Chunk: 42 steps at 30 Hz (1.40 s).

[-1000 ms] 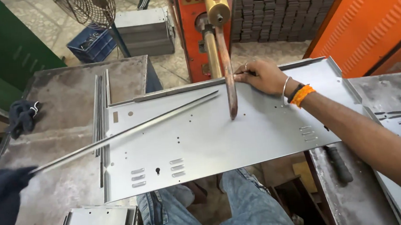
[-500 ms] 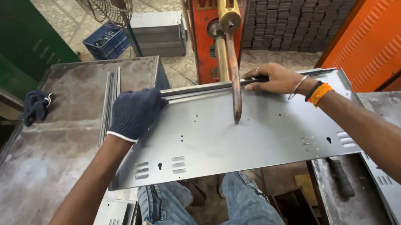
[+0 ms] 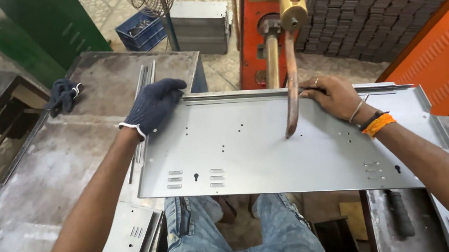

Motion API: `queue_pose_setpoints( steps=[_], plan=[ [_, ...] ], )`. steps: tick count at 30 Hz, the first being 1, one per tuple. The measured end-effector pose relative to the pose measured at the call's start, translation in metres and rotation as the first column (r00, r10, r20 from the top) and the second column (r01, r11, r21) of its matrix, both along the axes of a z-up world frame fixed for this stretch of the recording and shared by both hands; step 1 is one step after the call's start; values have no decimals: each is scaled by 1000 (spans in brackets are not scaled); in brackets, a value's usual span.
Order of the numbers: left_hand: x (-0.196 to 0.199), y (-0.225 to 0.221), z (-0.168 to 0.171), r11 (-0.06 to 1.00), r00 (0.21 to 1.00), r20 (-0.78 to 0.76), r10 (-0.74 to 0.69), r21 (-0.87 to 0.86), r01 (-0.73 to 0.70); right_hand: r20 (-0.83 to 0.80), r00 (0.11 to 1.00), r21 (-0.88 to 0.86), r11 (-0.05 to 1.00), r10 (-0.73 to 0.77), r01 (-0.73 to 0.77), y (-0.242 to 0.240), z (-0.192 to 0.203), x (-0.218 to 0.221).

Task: Attaching metal rails to large metal panels using a spot welding machine.

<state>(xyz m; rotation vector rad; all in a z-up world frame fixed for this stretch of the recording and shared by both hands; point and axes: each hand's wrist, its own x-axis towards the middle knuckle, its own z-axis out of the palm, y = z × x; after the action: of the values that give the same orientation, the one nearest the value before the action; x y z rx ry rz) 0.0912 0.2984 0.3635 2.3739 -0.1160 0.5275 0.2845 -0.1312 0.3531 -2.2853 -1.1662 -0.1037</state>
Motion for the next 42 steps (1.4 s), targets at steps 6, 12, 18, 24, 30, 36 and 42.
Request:
queue_pose_setpoints(
  steps=[6,12,18,24,30,36,42],
  plan=[
    [-4,-2,8,961,986,-165,17,-270,-61,67,997,-7,1000,31,-30,5,5,-8],
    [-7,-5,17,963,990,-115,-82,-265,49,15,999,-10,999,-34,34,9,4,-8],
    [-6,-12,19,944,998,47,33,328,-46,94,994,-27,998,-60,63,6,3,-7],
    [2,-16,1,959,996,-37,77,276,-64,71,990,-72,989,-122,127,8,3,-7],
    [20,-12,-15,910,995,-86,52,413,-12,88,996,-193,980,-31,48,-52,17,13],
    [22,-22,-5,892,990,-102,96,449,-40,41,983,-320,930,-179,183,-145,16,44],
    [27,-22,-5,830,963,-170,208,552,-82,-35,963,-371,898,-268,237,-159,-6,56]
  ],
)
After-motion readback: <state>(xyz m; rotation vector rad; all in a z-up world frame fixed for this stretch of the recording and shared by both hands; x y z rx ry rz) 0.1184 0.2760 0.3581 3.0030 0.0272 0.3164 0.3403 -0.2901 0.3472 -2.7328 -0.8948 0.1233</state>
